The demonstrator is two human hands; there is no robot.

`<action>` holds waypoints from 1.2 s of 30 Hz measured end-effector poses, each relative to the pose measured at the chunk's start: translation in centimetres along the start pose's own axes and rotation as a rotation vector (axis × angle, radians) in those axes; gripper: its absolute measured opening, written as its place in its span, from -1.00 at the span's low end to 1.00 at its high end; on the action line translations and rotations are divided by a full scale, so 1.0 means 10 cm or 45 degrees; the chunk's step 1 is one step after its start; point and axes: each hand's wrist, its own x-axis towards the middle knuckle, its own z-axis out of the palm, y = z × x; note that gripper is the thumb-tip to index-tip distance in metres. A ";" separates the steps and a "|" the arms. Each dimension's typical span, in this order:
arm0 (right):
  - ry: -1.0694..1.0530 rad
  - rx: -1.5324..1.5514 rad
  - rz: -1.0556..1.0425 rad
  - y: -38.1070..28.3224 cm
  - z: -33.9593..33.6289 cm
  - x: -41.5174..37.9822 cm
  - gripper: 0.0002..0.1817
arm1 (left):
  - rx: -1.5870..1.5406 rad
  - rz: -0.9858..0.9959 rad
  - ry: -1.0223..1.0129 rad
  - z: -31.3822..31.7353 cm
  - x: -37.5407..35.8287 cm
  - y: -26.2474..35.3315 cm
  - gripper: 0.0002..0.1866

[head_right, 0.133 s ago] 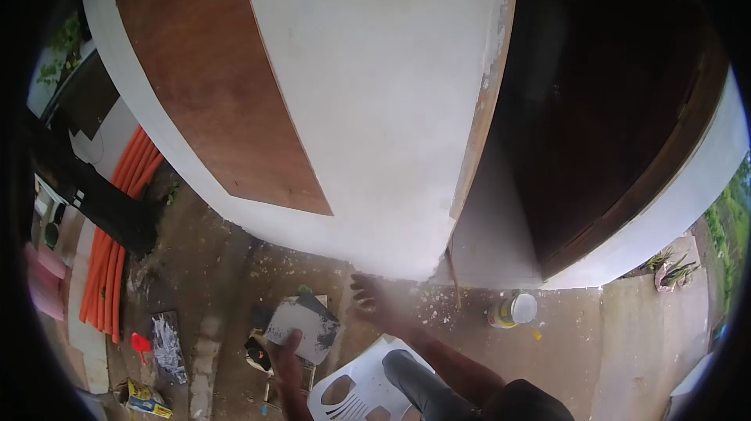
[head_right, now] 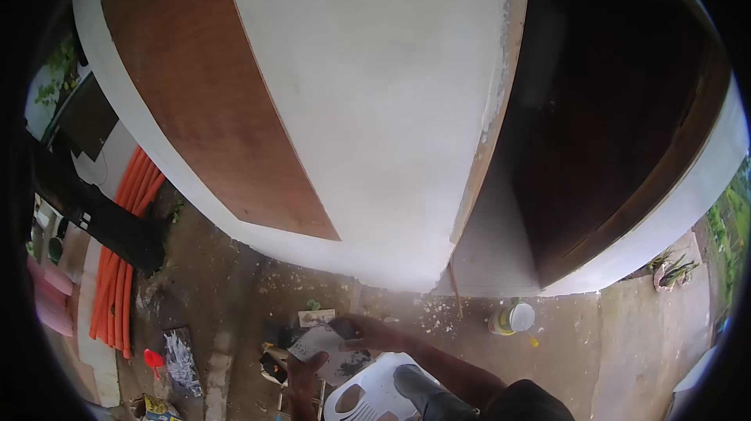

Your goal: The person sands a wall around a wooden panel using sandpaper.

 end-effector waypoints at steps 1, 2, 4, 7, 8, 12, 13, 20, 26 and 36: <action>-0.111 -0.019 0.085 -0.21 0.03 0.01 -0.32 | -0.038 -0.014 -0.048 0.09 0.04 0.15 -0.47; -0.053 0.067 0.075 -0.29 0.21 -0.04 -0.35 | -0.010 -0.047 -0.035 0.09 -0.08 0.28 -0.47; 0.066 0.160 0.031 -0.48 0.26 -0.11 -0.41 | 0.281 -0.065 -0.062 0.10 -0.08 0.45 -0.43; 0.178 0.300 0.127 -1.11 0.28 -0.36 -0.46 | -0.333 -0.022 -0.131 0.14 -0.27 0.64 -0.43; 0.080 0.351 0.090 -1.21 0.25 -0.39 -0.49 | -0.297 -0.072 -0.106 0.20 -0.32 0.73 -0.45; 0.318 0.083 0.021 -1.59 0.17 -0.28 -0.53 | -0.017 0.019 -0.145 0.36 -0.21 0.96 -0.47; 0.420 0.046 -0.081 -1.63 0.11 -0.24 -0.52 | 0.083 0.111 -0.186 0.41 -0.09 1.02 -0.46; 1.161 -0.296 0.132 -0.52 -0.51 -0.68 -0.51 | 0.722 1.006 0.101 0.94 1.15 2.45 -0.33; 1.514 0.028 0.725 1.12 -0.42 -1.70 -0.55 | 0.944 1.772 0.374 2.22 2.04 4.17 -0.09; 1.489 -0.047 1.329 2.28 0.37 -3.03 -0.63 | 1.215 1.580 0.237 2.98 2.75 3.46 -0.01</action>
